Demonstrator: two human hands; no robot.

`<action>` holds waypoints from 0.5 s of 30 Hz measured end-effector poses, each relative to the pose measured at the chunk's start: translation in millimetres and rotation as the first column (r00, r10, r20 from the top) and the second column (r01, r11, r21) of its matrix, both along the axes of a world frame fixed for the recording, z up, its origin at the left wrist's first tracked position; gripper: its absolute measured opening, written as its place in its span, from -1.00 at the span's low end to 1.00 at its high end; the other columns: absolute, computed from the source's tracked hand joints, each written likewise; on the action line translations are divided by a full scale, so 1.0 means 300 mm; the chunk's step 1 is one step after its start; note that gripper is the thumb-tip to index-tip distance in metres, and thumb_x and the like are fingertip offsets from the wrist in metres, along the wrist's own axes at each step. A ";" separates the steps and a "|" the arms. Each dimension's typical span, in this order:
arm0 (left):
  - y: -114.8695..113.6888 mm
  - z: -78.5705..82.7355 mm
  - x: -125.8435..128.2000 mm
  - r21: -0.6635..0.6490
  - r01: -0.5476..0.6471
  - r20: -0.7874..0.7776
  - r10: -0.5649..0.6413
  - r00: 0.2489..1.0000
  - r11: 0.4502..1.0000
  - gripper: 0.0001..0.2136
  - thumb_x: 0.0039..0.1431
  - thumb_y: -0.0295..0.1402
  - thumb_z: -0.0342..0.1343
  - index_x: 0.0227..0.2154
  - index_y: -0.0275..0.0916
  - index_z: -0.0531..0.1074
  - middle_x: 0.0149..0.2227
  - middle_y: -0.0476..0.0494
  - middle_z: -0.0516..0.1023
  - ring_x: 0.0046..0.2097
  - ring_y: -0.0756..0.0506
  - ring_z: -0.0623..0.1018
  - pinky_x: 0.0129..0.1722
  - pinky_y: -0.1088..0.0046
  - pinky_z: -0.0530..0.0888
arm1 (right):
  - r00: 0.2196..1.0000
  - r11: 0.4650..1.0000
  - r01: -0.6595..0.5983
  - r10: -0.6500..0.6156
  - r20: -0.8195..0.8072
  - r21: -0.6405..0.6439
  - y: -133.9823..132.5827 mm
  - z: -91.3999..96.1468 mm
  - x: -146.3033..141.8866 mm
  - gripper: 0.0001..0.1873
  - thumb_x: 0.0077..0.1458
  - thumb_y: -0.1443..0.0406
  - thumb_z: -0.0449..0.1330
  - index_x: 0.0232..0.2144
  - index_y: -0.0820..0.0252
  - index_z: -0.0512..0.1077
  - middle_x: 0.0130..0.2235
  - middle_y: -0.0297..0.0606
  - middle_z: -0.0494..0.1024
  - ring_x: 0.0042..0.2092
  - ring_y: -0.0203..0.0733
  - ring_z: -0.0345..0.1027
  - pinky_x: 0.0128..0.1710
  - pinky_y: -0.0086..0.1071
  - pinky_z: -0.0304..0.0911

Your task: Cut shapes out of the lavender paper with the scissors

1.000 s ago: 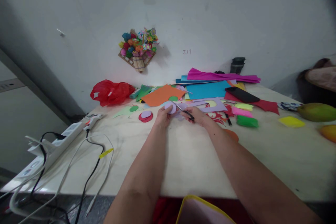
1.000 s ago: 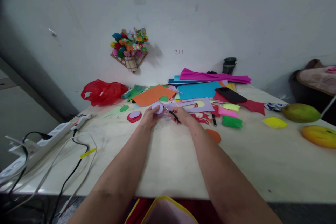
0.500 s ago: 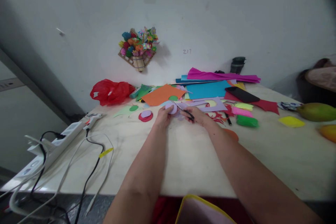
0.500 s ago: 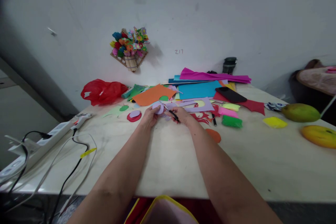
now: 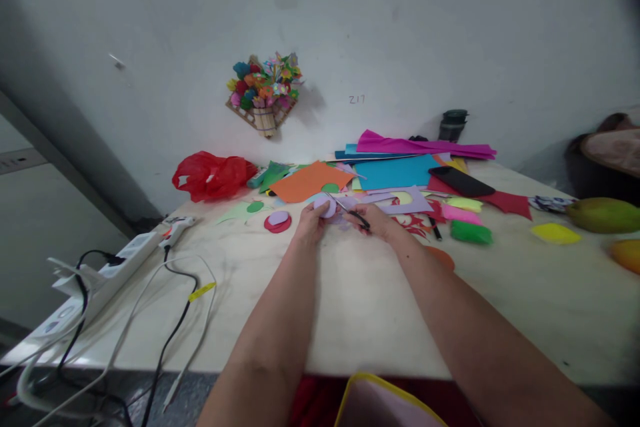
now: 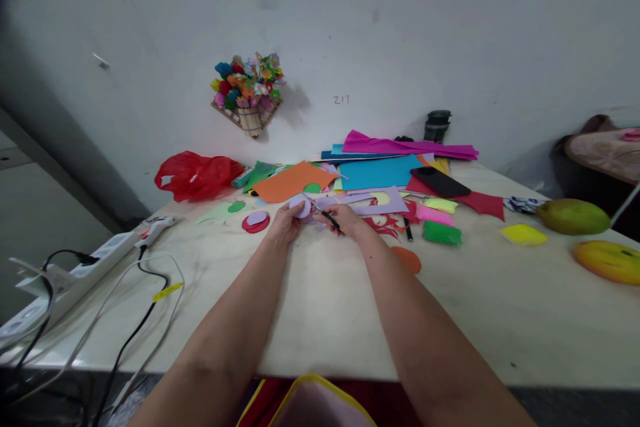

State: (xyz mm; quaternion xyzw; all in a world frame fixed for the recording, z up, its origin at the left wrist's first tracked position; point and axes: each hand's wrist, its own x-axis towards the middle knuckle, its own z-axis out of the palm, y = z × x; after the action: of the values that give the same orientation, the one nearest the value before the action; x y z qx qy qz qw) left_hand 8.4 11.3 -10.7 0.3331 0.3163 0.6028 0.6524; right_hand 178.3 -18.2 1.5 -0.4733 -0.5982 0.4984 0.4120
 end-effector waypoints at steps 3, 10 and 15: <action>-0.003 0.003 0.000 0.011 0.007 0.007 -0.007 1.000 1.000 -0.86 0.02 -0.58 0.33 -0.33 -0.41 0.54 -0.36 -0.26 0.66 -0.29 -0.17 0.69 -0.18 0.31 0.66 | 1.000 1.000 0.002 -0.002 0.000 -0.002 -0.005 0.006 0.000 -0.66 -0.12 0.12 0.40 -0.56 0.17 0.35 -0.70 -0.47 0.30 -0.70 -0.43 0.05 -0.74 -0.51 -0.06; 0.005 -0.003 0.001 0.011 -0.007 -0.002 0.007 1.000 1.000 -0.87 0.03 -0.54 0.34 -0.34 -0.40 0.54 -0.35 -0.26 0.66 -0.26 -0.19 0.69 -0.15 0.24 0.65 | 1.000 1.000 0.000 0.000 -0.005 -0.013 0.003 -0.005 0.000 -0.70 -0.09 0.13 0.38 -0.52 0.18 0.38 -0.71 -0.47 0.30 -0.70 -0.42 0.05 -0.74 -0.50 -0.06; 0.011 -0.010 0.002 0.018 -0.004 -0.003 0.004 1.000 1.000 -0.89 0.02 -0.56 0.33 -0.36 -0.42 0.55 -0.36 -0.28 0.66 -0.27 -0.19 0.68 -0.13 0.25 0.64 | 1.000 1.000 -0.005 0.005 -0.007 -0.002 0.011 -0.015 0.003 -0.69 -0.10 0.13 0.39 -0.53 0.17 0.38 -0.70 -0.45 0.33 -0.70 -0.41 0.07 -0.75 -0.50 -0.06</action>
State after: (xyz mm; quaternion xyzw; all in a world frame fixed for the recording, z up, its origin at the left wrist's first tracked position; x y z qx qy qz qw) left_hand 8.9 14.6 -13.7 0.3395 0.3126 0.6063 0.6476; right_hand 179.0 -14.8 -3.1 -0.4703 -0.5975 0.5019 0.4124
